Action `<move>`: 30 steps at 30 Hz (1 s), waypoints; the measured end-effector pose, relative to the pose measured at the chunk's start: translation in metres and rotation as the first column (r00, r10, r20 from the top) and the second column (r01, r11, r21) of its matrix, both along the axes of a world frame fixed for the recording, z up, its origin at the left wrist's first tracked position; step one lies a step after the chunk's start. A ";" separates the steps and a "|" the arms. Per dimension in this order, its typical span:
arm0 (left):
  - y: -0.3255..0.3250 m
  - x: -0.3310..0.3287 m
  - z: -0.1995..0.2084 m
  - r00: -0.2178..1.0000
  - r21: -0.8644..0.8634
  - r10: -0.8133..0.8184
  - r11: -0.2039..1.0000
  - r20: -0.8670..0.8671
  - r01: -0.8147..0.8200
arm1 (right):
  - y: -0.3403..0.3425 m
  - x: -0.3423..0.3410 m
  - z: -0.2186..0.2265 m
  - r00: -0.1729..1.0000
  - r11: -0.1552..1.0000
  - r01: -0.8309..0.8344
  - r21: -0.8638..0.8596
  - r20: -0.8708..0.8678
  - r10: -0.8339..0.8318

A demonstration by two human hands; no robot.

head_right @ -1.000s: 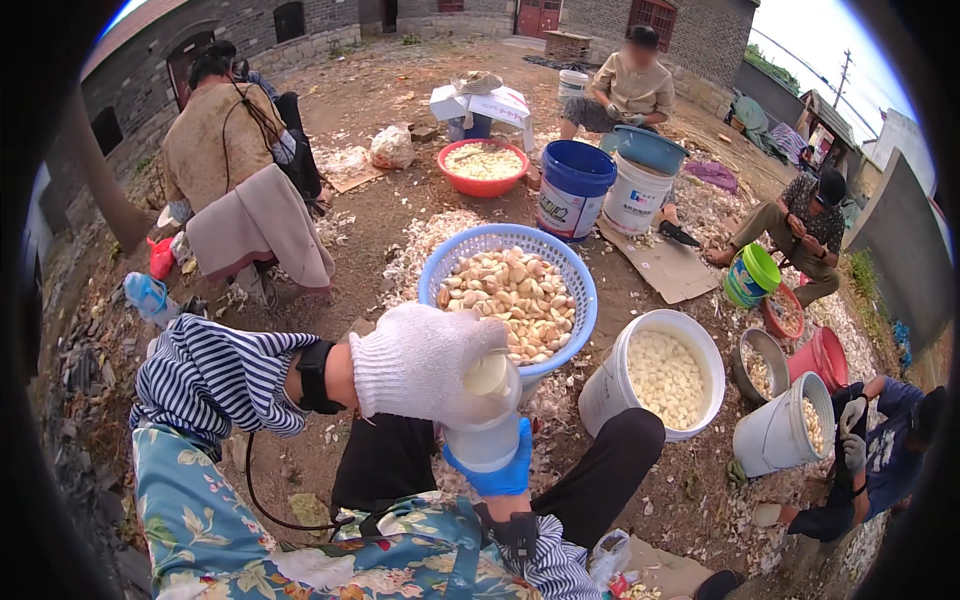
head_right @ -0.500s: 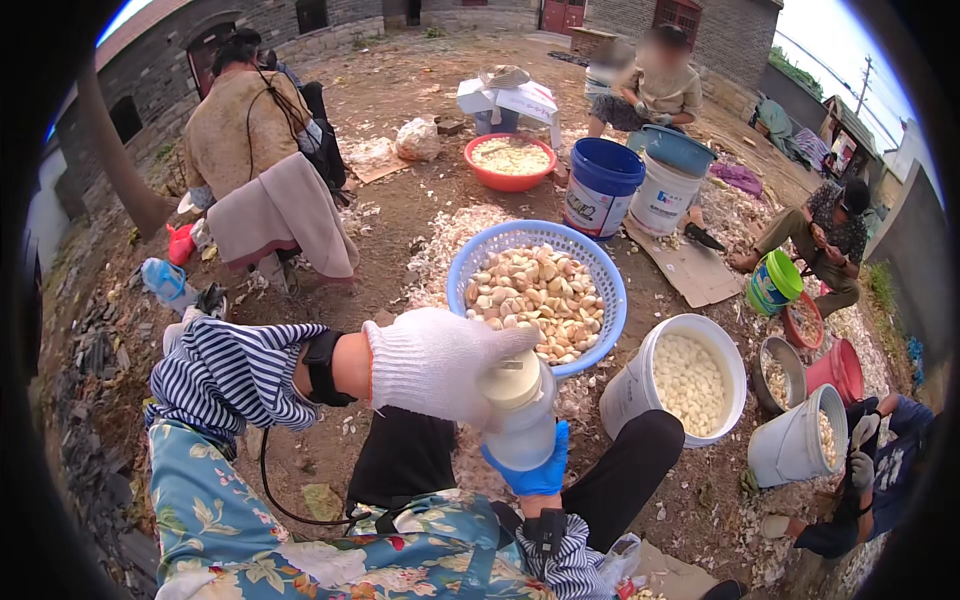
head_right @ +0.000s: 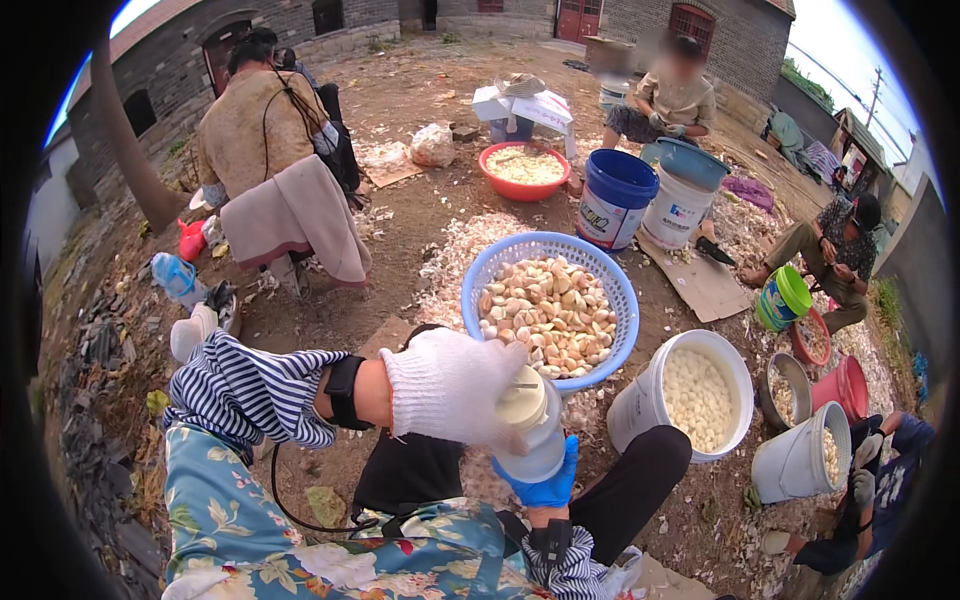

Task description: Peel garlic cloves and place them into buckets.

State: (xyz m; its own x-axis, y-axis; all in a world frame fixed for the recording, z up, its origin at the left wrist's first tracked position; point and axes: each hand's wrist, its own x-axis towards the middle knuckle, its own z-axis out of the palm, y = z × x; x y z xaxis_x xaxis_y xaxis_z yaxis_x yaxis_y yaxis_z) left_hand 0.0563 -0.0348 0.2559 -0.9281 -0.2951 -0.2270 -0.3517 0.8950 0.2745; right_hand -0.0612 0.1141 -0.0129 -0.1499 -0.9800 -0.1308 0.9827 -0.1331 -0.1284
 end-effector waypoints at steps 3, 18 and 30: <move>0.000 0.003 -0.003 0.989 0.019 -0.101 0.994 -0.109 0.104 | 0.003 0.000 0.009 0.990 0.997 0.077 0.021 -0.124 -0.074; 0.007 -0.003 0.007 0.994 -0.044 -0.104 0.994 -0.016 0.103 | 0.000 -0.002 0.006 0.996 1.000 0.012 -0.029 -0.083 -0.014; 0.002 -0.001 0.007 0.974 -0.043 -0.228 0.973 -0.018 0.227 | 0.002 -0.006 -0.003 0.999 0.999 0.030 -0.018 -0.013 -0.030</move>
